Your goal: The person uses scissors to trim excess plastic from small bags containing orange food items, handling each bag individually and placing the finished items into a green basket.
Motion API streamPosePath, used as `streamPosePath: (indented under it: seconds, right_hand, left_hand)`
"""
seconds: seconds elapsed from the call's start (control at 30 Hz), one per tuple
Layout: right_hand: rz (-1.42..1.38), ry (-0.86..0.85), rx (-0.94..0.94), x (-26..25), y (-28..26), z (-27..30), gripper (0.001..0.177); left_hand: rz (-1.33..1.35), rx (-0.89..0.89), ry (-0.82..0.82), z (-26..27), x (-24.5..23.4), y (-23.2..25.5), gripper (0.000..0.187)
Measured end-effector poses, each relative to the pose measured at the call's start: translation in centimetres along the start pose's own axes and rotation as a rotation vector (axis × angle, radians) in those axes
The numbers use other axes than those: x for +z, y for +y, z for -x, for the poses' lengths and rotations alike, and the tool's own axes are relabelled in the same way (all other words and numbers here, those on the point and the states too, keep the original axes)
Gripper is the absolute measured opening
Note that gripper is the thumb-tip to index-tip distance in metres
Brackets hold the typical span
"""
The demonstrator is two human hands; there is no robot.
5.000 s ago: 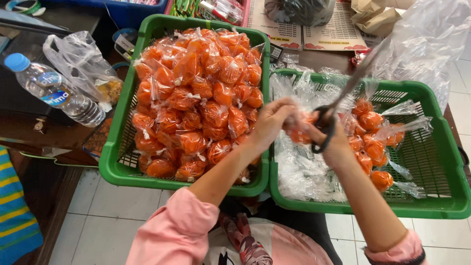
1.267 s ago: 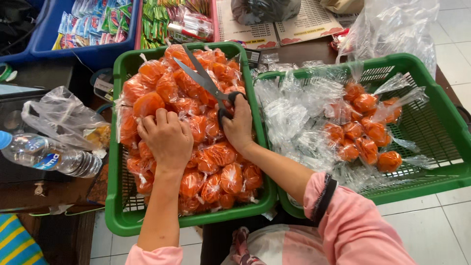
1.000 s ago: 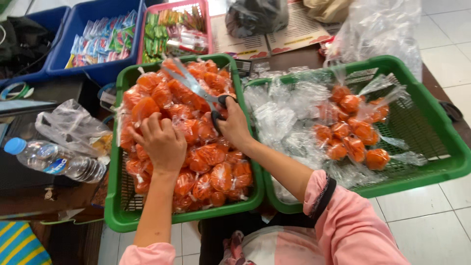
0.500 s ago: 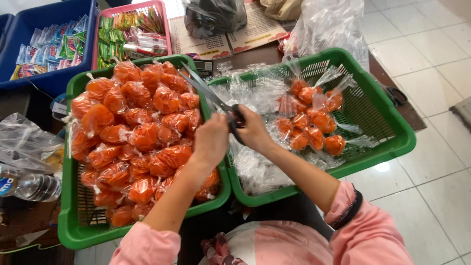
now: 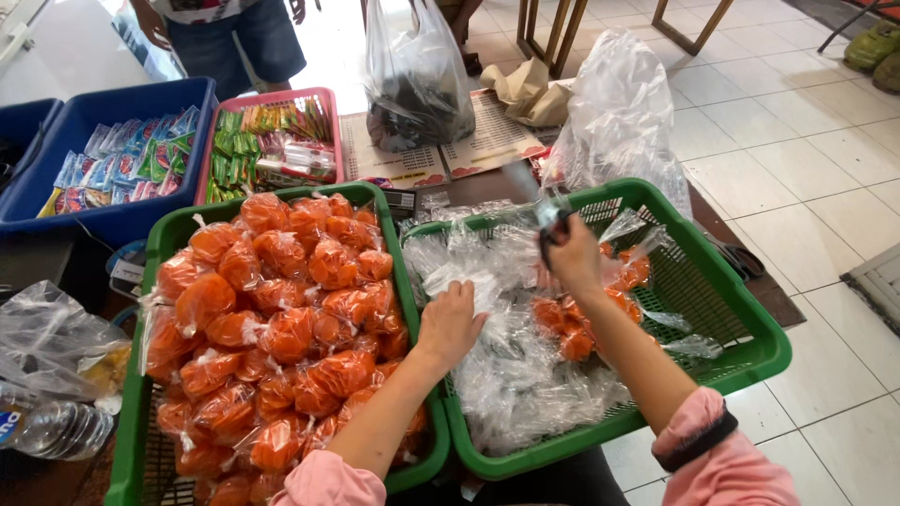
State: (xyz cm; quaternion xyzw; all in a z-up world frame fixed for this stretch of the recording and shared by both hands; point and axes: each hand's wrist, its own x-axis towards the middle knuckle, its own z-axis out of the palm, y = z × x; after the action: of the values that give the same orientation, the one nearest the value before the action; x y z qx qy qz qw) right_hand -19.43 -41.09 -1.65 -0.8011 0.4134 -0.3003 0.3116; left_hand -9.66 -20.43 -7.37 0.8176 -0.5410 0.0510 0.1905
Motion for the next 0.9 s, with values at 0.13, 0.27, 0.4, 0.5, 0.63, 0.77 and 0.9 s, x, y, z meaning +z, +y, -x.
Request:
streamPosePath:
  seconds: [0.13,0.27,0.4,0.5,0.63,0.77,0.9]
  right_hand:
    - [0.044,0.152,0.12,2.3,6.2,-6.6,0.026]
    - [-0.039,0.294,0.075,4.2,9.8,-8.7,0.028]
    - [-0.157,0.352,-0.017,3.6,10.4,-8.9,0.017]
    - [-0.374,0.144,-0.06,-1.9,1.3,-4.1,0.022]
    - [-0.389,-0.031,-0.048,-3.4,-2.2,-0.8,0.027]
    - [-0.482,-0.303,-0.076,-1.7,-4.7,2.7,0.036]
    - [-0.569,-0.464,-0.056,-2.1,-9.0,6.2,0.031]
  left_hand:
    - [-0.109,0.077,0.1,-0.3,-1.3,0.8,0.043]
    - [-0.139,0.146,0.203,-0.1,-0.3,0.6,0.03]
    - [0.003,0.127,0.242,-0.4,-0.5,0.8,0.02]
    - [0.437,-0.017,0.217,-0.5,-2.1,1.0,0.015]
    - [0.849,-0.167,0.275,-1.3,-2.5,0.7,0.014]
    - [1.085,-0.183,0.218,-1.3,-2.1,0.2,0.043]
    - [1.323,-0.252,0.058,-1.6,-1.4,0.3,0.017]
